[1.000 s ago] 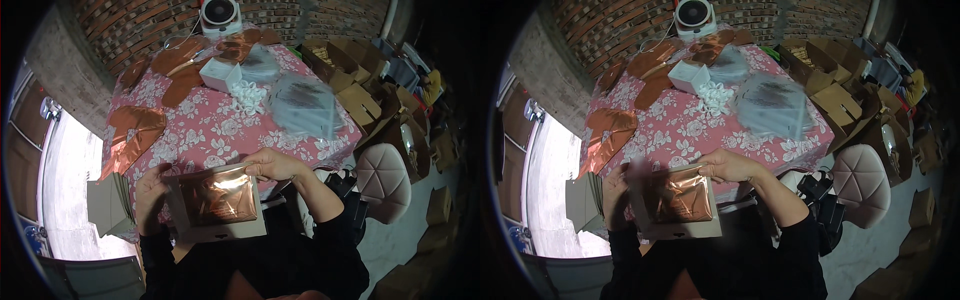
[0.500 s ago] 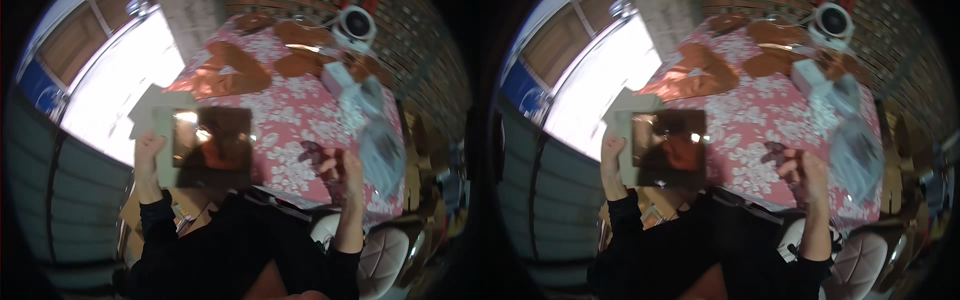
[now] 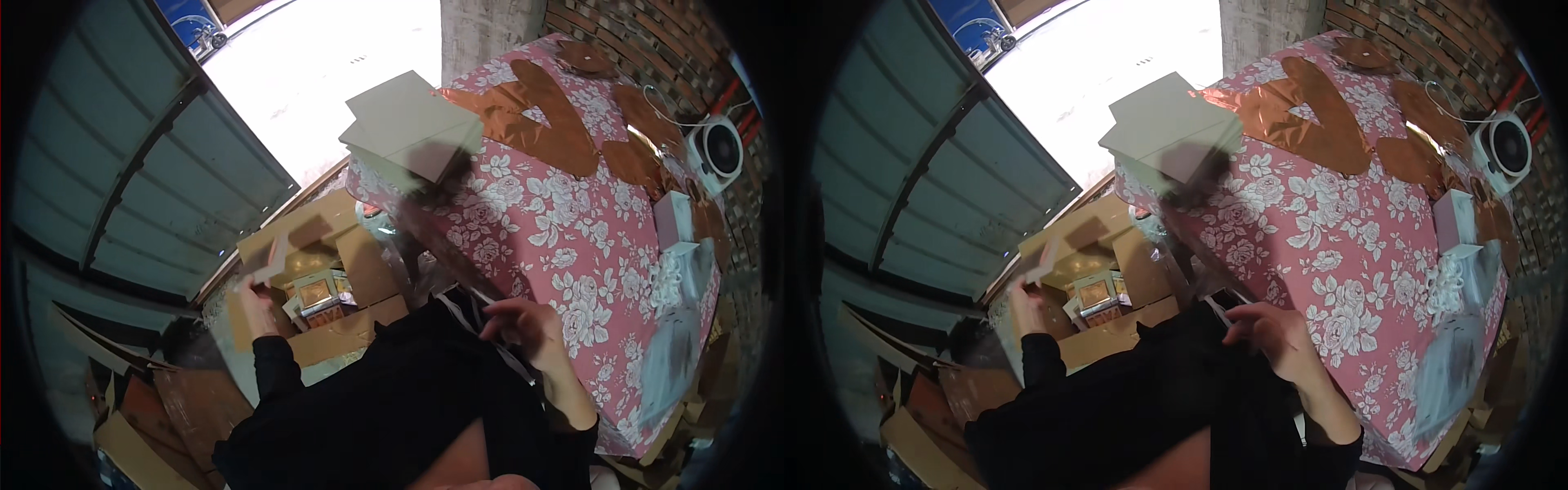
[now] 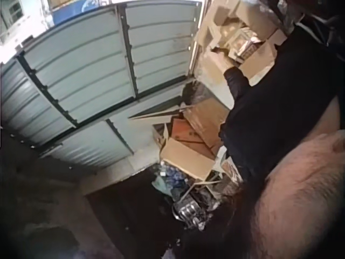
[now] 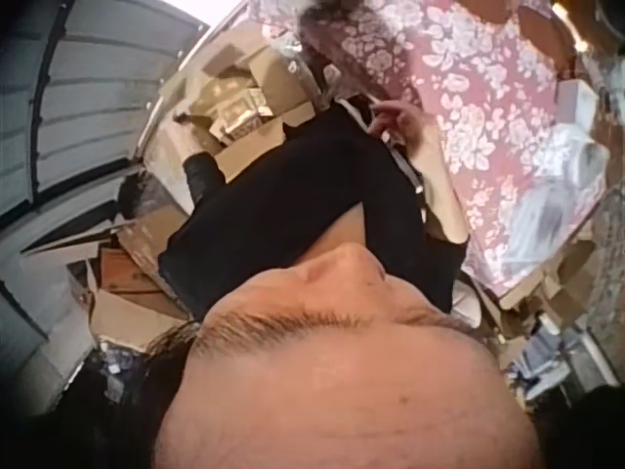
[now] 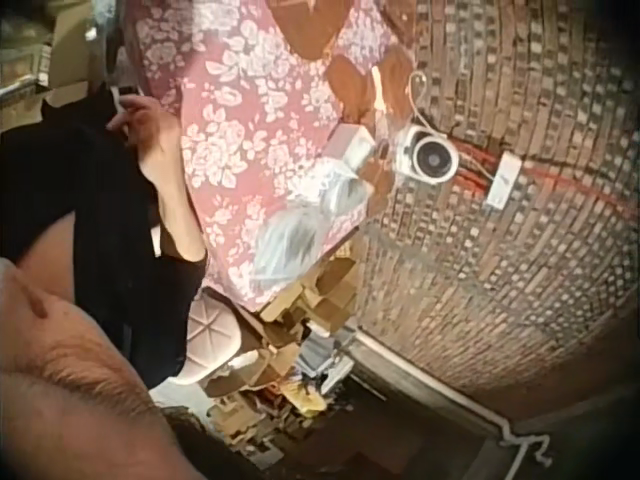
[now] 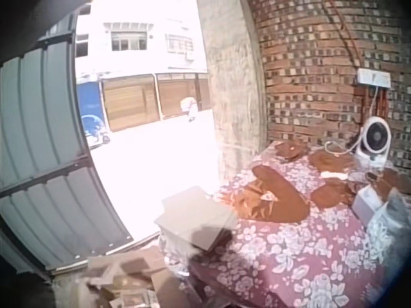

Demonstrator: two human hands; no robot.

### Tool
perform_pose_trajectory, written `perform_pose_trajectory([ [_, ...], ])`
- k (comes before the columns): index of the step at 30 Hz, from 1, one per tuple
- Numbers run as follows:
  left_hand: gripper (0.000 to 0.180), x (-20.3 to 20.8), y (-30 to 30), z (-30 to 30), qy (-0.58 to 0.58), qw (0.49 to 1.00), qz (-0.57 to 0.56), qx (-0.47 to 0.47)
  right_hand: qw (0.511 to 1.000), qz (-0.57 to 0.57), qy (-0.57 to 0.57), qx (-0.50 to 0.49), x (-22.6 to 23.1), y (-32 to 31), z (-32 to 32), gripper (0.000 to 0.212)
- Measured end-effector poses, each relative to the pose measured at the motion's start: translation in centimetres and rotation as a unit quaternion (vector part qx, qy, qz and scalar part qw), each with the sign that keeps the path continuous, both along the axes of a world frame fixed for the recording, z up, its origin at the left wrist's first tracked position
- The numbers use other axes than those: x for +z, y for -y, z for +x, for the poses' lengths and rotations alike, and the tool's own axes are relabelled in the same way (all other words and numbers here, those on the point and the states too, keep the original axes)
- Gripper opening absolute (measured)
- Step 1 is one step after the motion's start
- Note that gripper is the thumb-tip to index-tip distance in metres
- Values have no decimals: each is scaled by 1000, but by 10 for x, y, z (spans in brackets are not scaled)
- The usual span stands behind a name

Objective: The person packs heart-shaped foil balloons into cardboard packaging sleeves by hand.

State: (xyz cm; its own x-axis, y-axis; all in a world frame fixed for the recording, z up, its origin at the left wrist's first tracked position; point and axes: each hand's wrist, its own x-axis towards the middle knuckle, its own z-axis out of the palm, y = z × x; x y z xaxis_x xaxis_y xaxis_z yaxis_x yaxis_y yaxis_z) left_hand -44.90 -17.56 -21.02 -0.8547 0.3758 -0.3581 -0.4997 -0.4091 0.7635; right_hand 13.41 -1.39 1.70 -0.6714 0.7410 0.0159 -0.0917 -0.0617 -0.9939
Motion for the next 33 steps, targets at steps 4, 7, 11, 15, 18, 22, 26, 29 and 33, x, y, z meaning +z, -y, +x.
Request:
perform_pose_trajectory([
  [4,36,-53,1,43,132,982,-108,-82,997,-18,44,57,-18,-11,-24,66],
  [7,32,-37,-41,74,218,927,-305,-15,995,18,8,94,-42,-15,-40,66],
  [11,25,45,-126,94,-177,944,-248,-126,982,113,-9,149,-58,-16,-63,50],
  [15,16,154,-195,120,-481,868,-90,-89,979,150,52,130,-41,-18,-63,41],
  [18,15,233,-231,176,-565,805,-47,-177,994,-100,32,17,-29,-11,-58,38],
  [22,12,287,-274,248,-685,636,-56,-353,978,50,193,-56,-13,-2,-35,41],
  [26,10,287,-326,298,-820,395,-22,-414,828,464,249,-192,0,-8,-15,31],
  [29,15,251,-384,332,-764,366,250,-469,756,473,392,-226,15,-18,-3,30],
  [33,27,228,-444,410,-920,137,62,-363,856,328,345,-203,20,-29,5,38],
])
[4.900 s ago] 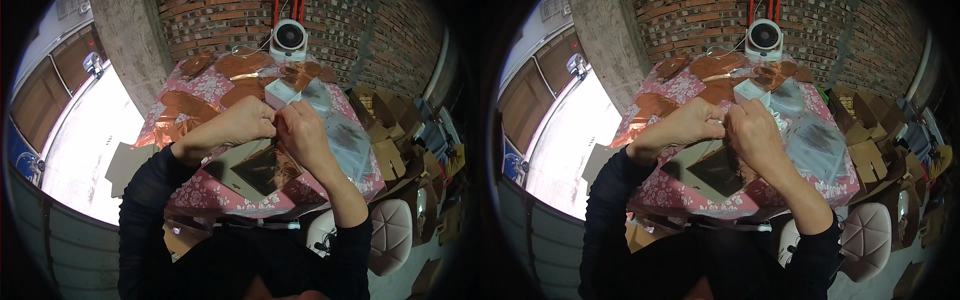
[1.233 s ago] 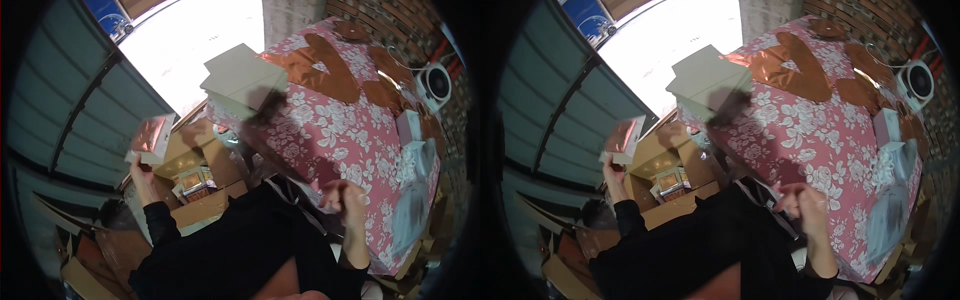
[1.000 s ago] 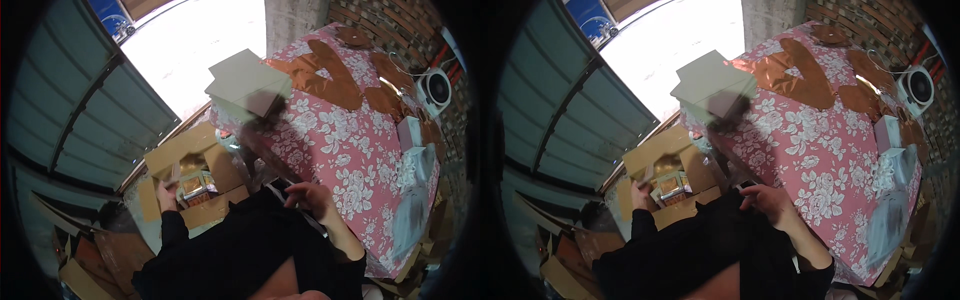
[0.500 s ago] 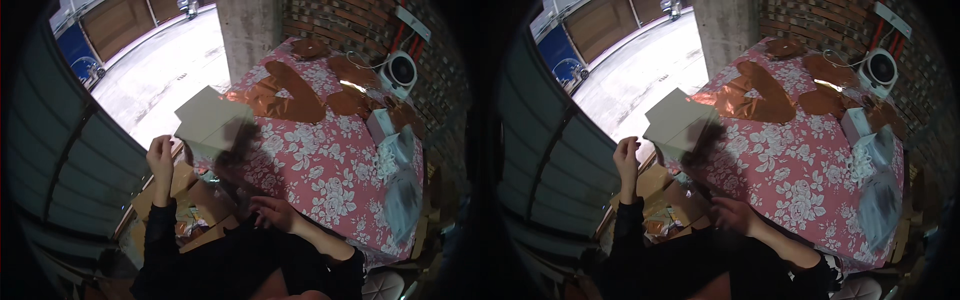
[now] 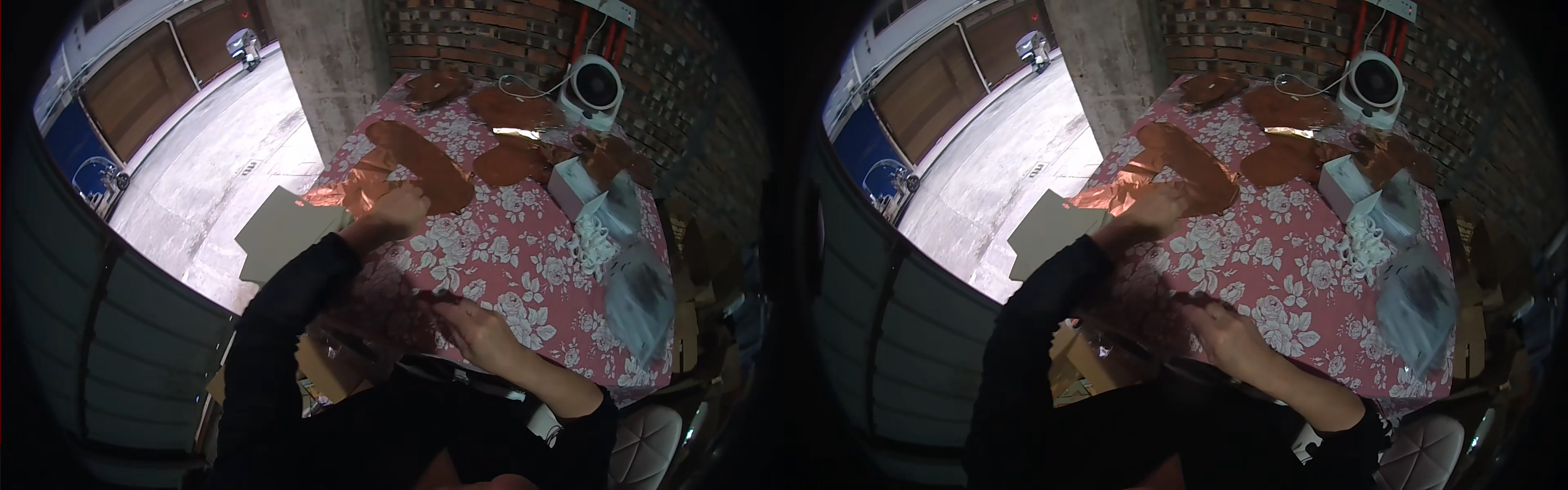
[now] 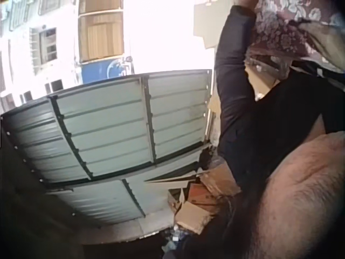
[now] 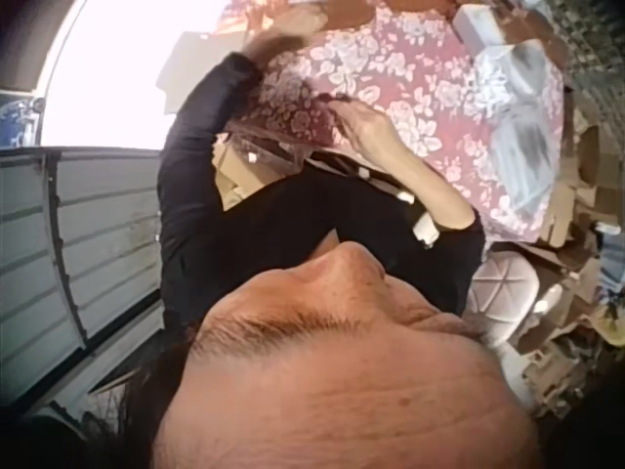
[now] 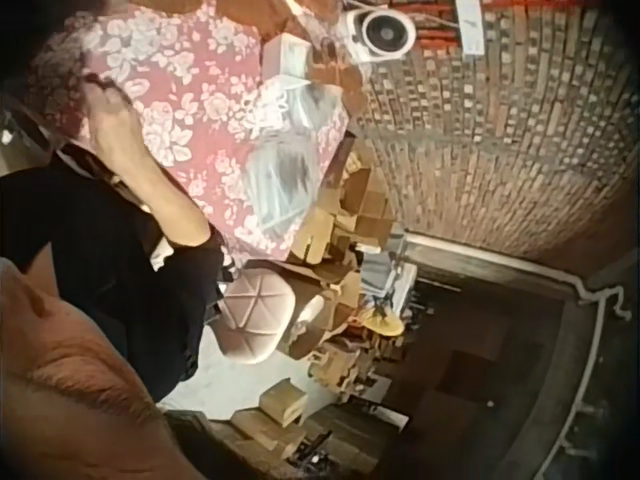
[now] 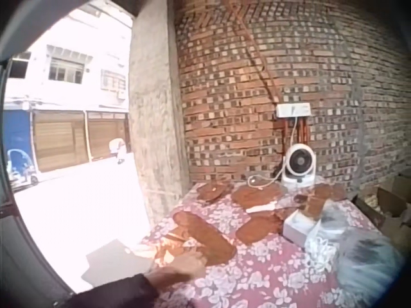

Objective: The person packs heart-shaped foil balloons into cardboard packaging sleeves by hand.

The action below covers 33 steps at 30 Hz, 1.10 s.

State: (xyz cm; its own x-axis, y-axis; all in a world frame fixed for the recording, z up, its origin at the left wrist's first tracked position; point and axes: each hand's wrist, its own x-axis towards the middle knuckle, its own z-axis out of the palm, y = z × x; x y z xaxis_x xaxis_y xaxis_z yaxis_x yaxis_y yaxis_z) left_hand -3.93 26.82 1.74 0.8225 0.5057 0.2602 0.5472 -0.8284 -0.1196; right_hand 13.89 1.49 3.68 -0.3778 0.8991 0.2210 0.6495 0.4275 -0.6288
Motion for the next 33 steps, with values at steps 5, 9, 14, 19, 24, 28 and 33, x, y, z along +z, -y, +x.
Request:
perform_pose_trajectory([
  [5,22,-13,-17,36,54,998,-10,16,957,-101,-185,201,10,-1,1,49],
  [9,20,-26,-20,39,64,998,-14,14,949,81,-49,302,2,-1,-9,38],
  [14,15,-32,-28,42,46,999,25,14,952,22,-220,210,-15,-9,-7,23],
  [19,11,-54,-60,41,99,992,-27,73,981,4,-190,41,-7,-40,-8,16],
  [24,15,-73,-86,36,303,928,-190,106,980,67,-185,18,-37,-87,6,14],
  [28,20,-62,-88,48,190,942,-238,141,983,102,-132,-77,-50,-125,27,15],
  [33,23,-78,-107,23,123,992,-28,0,963,221,-17,-154,-46,-168,21,29],
])
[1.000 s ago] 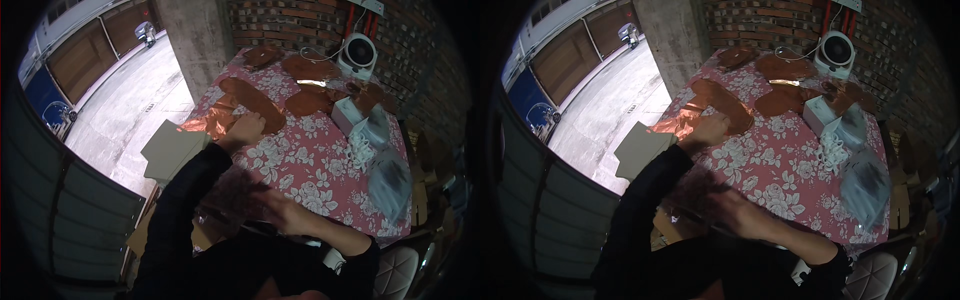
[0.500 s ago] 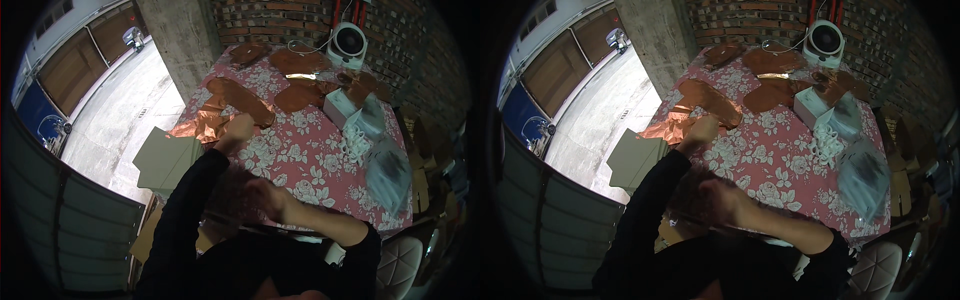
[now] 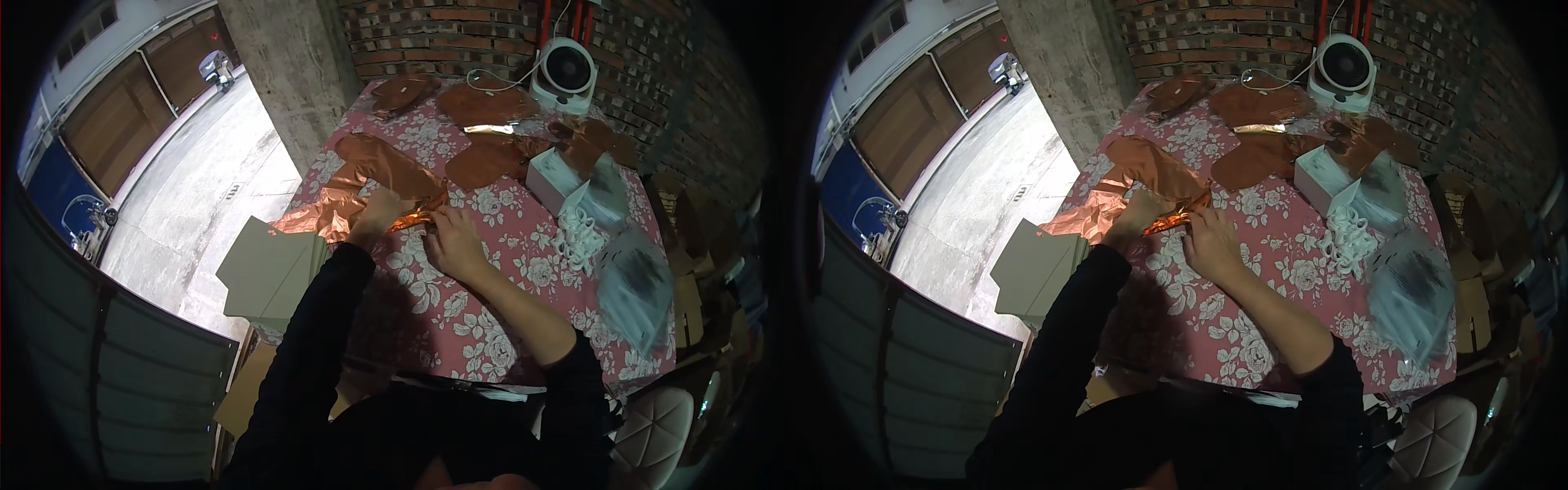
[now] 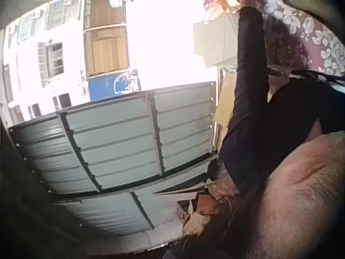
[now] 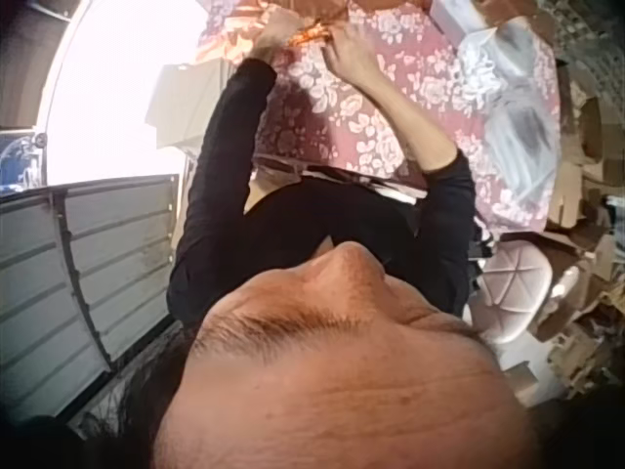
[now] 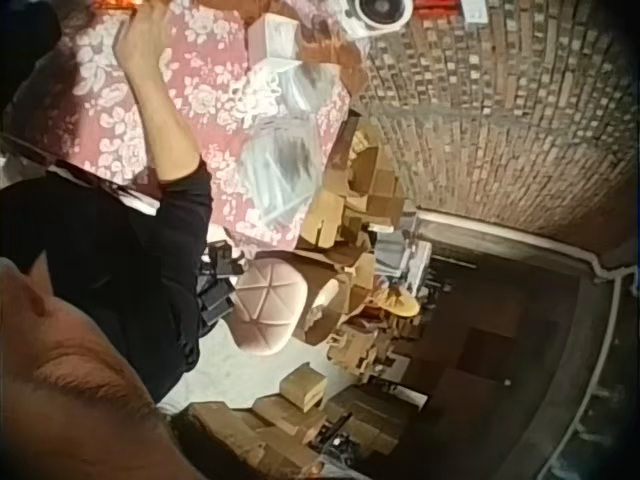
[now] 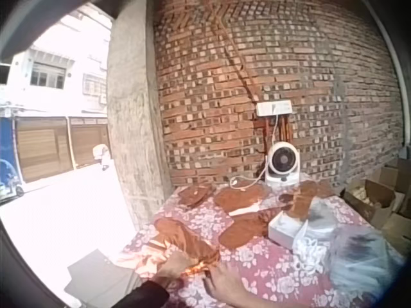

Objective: The person packs heart-shaped foil balloons into cardboard packaging sleeves by hand.

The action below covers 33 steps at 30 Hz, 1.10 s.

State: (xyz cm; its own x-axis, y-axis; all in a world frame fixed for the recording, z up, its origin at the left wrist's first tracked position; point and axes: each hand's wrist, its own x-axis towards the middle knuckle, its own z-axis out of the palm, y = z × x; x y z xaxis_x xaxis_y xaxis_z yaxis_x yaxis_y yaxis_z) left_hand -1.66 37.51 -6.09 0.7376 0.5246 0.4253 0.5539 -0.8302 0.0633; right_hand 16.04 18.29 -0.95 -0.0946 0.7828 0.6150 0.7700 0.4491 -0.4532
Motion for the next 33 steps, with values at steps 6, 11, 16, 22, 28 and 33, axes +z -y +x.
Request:
perform_pose_trajectory([
  [6,19,10,6,27,63,966,-208,138,983,-47,171,-51,-22,-29,14,46],
  [11,32,86,-49,-65,-89,954,90,270,978,-30,204,-36,-16,-30,0,53],
  [16,34,278,-54,-149,308,837,197,408,973,-51,219,-44,-13,-27,4,56],
  [22,31,414,21,-147,332,836,359,249,966,-102,233,-41,-11,-30,5,61],
  [28,14,404,132,-60,177,924,337,28,988,-144,38,44,27,-26,11,93],
  [33,17,383,172,-47,104,940,318,-63,968,-134,-160,142,81,-9,12,120],
])
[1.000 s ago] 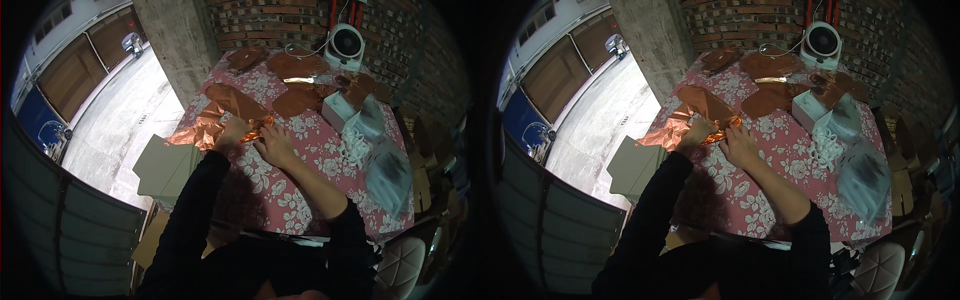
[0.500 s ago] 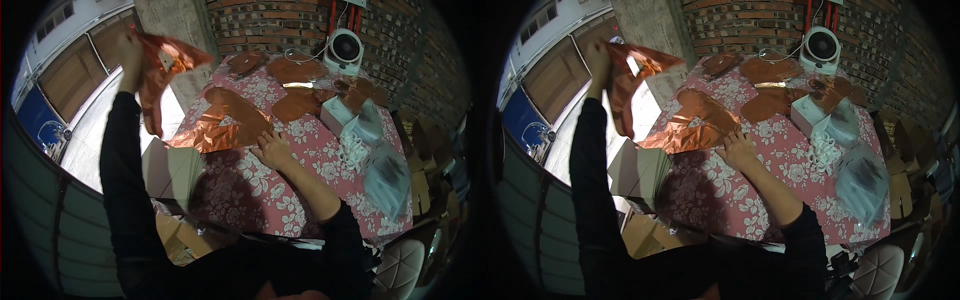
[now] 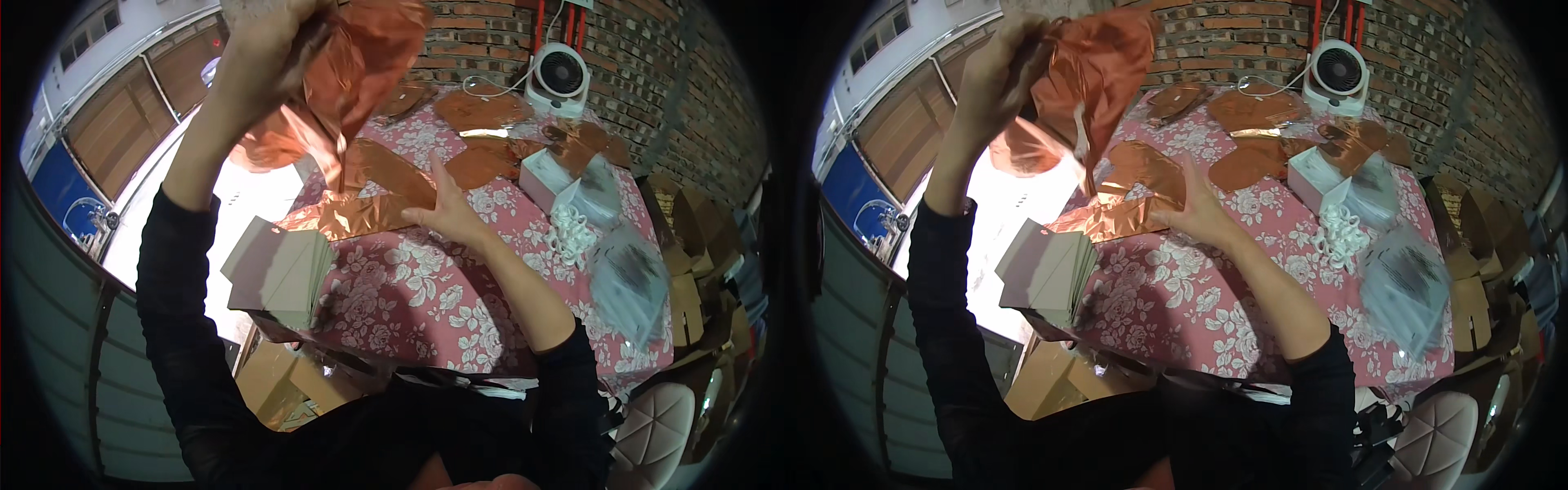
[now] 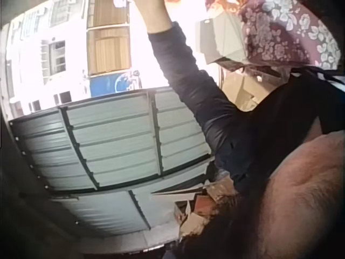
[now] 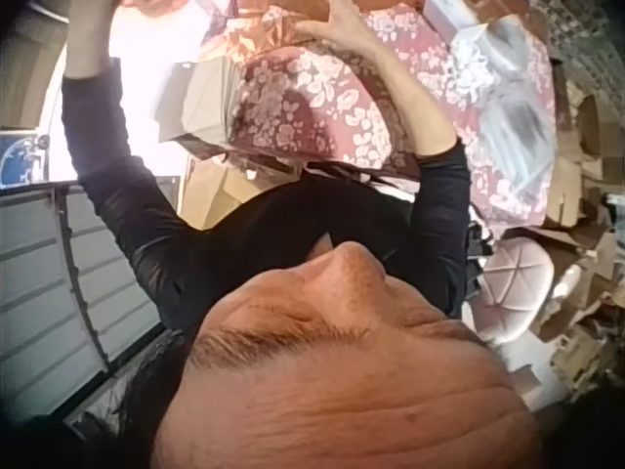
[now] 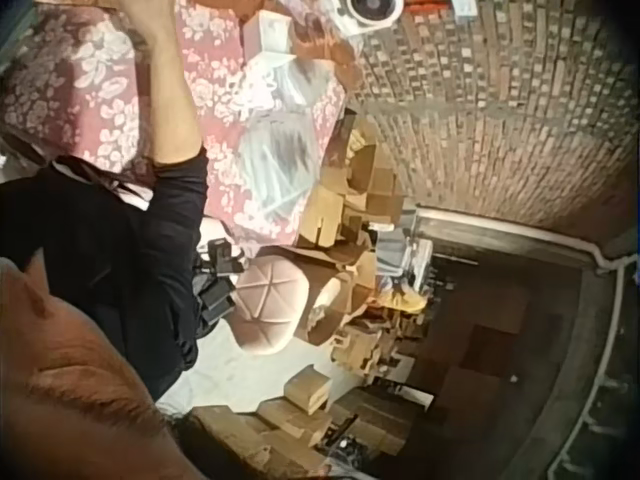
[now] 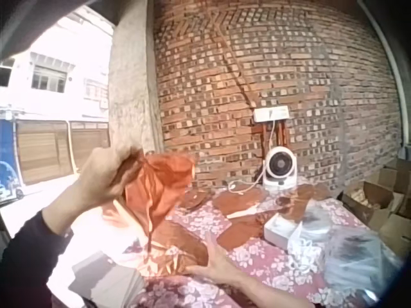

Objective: The person packs heart-shaped foil balloons into cardboard packaging sleeves by hand.

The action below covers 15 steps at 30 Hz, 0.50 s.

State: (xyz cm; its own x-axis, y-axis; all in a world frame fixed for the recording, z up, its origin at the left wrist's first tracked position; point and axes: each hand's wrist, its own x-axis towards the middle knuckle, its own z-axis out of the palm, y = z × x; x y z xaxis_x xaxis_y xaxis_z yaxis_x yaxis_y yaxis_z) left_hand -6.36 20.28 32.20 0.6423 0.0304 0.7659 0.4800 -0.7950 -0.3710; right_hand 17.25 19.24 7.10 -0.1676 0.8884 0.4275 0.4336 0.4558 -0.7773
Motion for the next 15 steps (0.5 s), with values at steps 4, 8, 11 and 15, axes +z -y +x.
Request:
perform_pose_trajectory([
  [4,17,-16,40,17,-23,975,-179,-131,987,145,-67,19,-1,3,23,104],
  [8,9,-32,74,25,7,979,-166,-120,938,-196,-216,188,33,82,24,38],
  [11,8,-45,85,28,18,947,-315,-55,910,-261,-257,193,2,143,30,14],
  [15,15,-60,70,45,-18,903,-429,3,888,-232,-360,171,-27,197,31,16],
])
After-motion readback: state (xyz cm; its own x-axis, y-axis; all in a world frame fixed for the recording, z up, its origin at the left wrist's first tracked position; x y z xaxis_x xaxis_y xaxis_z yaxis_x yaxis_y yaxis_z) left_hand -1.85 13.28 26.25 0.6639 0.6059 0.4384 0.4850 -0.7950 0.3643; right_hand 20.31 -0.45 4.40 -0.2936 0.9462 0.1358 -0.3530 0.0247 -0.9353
